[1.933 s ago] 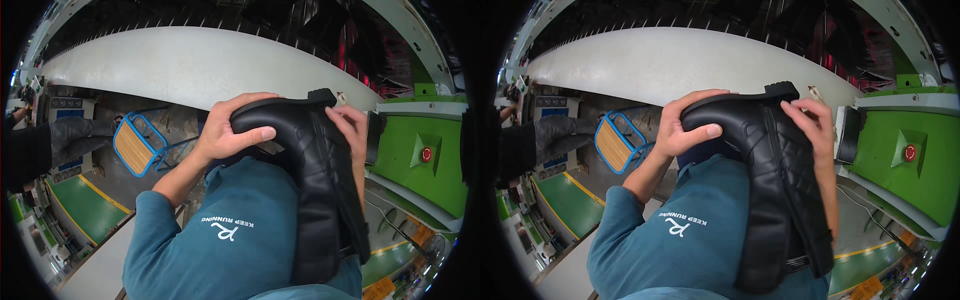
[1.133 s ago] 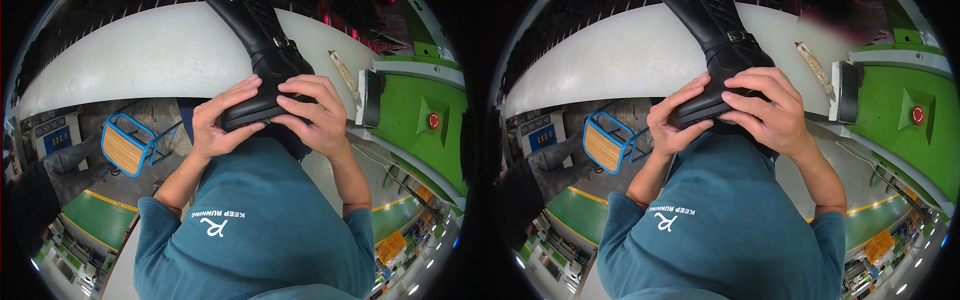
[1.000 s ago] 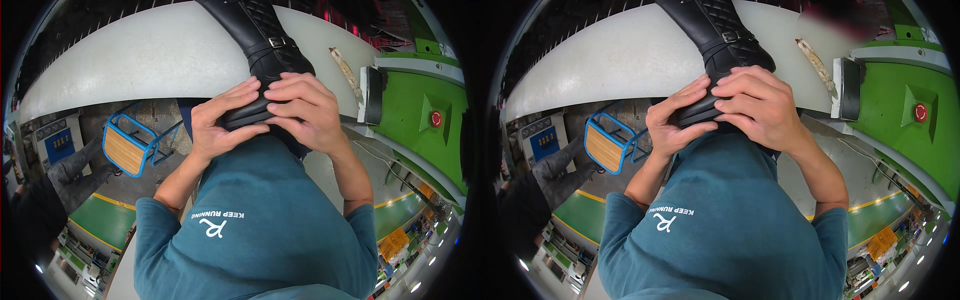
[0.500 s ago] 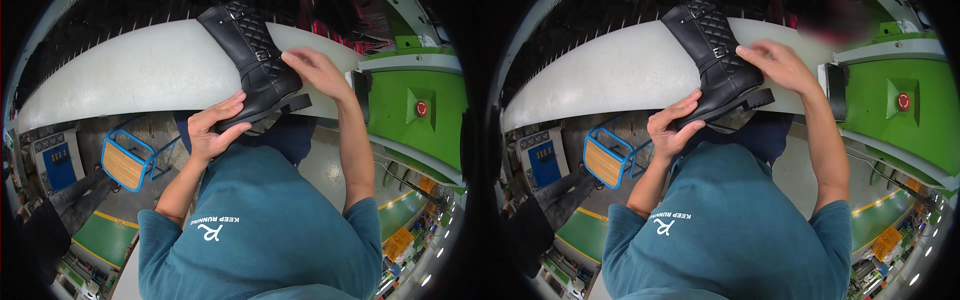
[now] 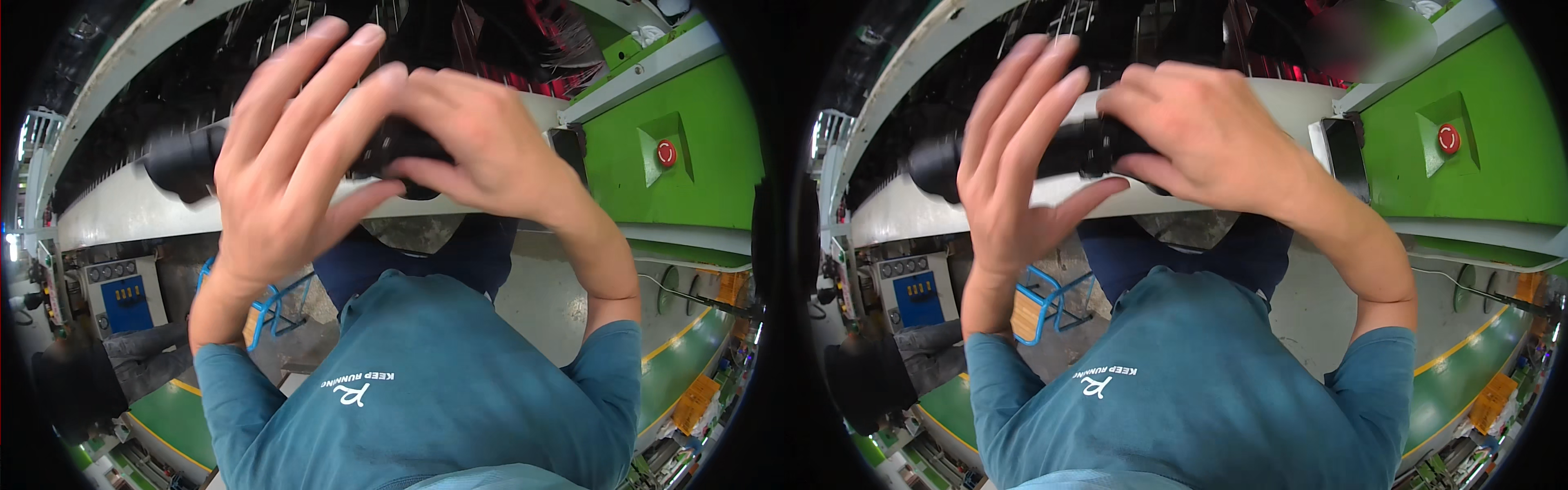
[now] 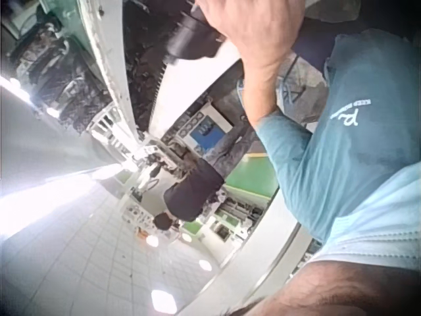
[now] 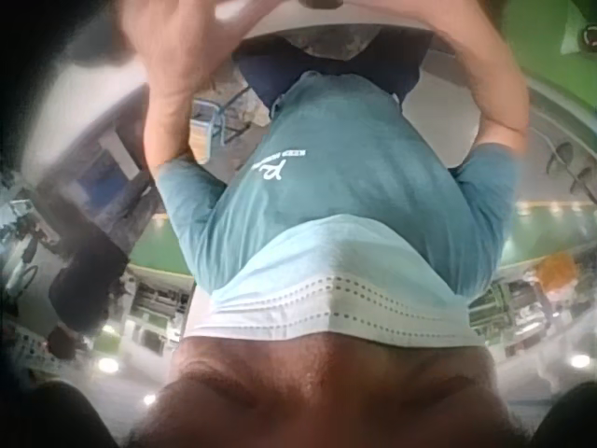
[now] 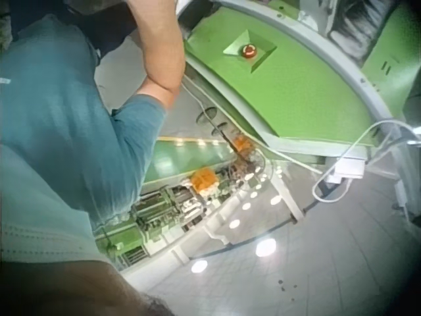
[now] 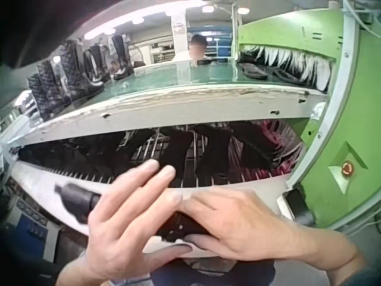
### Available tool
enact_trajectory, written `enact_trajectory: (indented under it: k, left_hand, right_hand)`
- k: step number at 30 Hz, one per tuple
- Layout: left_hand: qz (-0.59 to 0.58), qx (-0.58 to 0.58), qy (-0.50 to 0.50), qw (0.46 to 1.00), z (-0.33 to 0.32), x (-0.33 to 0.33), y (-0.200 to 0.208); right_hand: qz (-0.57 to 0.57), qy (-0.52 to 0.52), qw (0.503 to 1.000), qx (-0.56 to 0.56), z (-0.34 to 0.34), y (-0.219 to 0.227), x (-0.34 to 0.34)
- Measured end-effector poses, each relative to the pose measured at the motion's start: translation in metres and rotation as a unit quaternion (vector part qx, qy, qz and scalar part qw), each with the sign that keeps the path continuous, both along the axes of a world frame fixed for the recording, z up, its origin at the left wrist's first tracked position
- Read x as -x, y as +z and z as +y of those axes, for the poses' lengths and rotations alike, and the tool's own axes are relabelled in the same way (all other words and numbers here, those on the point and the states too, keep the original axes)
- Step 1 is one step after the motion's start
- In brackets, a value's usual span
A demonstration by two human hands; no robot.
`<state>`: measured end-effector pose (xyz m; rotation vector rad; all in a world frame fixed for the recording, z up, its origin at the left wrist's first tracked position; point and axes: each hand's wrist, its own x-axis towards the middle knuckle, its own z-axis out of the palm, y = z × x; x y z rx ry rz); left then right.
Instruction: The person is checking the quality of shoes and placing them into the conveyor belt.
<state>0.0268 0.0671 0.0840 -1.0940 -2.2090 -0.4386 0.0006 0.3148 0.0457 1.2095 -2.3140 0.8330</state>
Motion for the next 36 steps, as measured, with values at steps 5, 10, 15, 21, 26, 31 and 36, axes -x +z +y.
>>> enact_trajectory:
  k: [5,10,15,21,26,31,36]
  left_hand:
    - [-0.085,0.148,0.064,0.983,-0.013,0.019,-0.001]
    - [-0.216,0.219,0.083,0.948,-0.011,0.023,0.004]
    - [-0.247,0.23,0.074,0.938,-0.004,0.025,0.003]
    - [-0.302,0.212,0.076,0.926,-0.001,0.029,-0.001]
    - [-0.291,0.224,0.073,0.927,0.006,0.029,0.001]
    - [-0.286,0.225,0.06,0.929,0.008,0.031,0.002]
    - [-0.29,0.212,0.048,0.932,0.007,0.035,0.001]
  right_hand:
    - [-0.098,-0.052,0.953,0.284,0.026,-0.033,0.014]
    - [-0.19,-0.074,0.893,0.402,-0.004,-0.121,0.007]
    - [-0.268,-0.07,0.87,0.409,-0.027,-0.107,0.002]
    - [-0.234,-0.058,0.881,0.407,-0.032,-0.108,0.009]
    - [-0.249,-0.059,0.858,0.445,-0.031,-0.114,0.009]
    - [-0.238,-0.06,0.857,0.453,-0.034,-0.117,0.009]
    - [-0.145,-0.056,0.871,0.466,-0.039,-0.116,0.019]
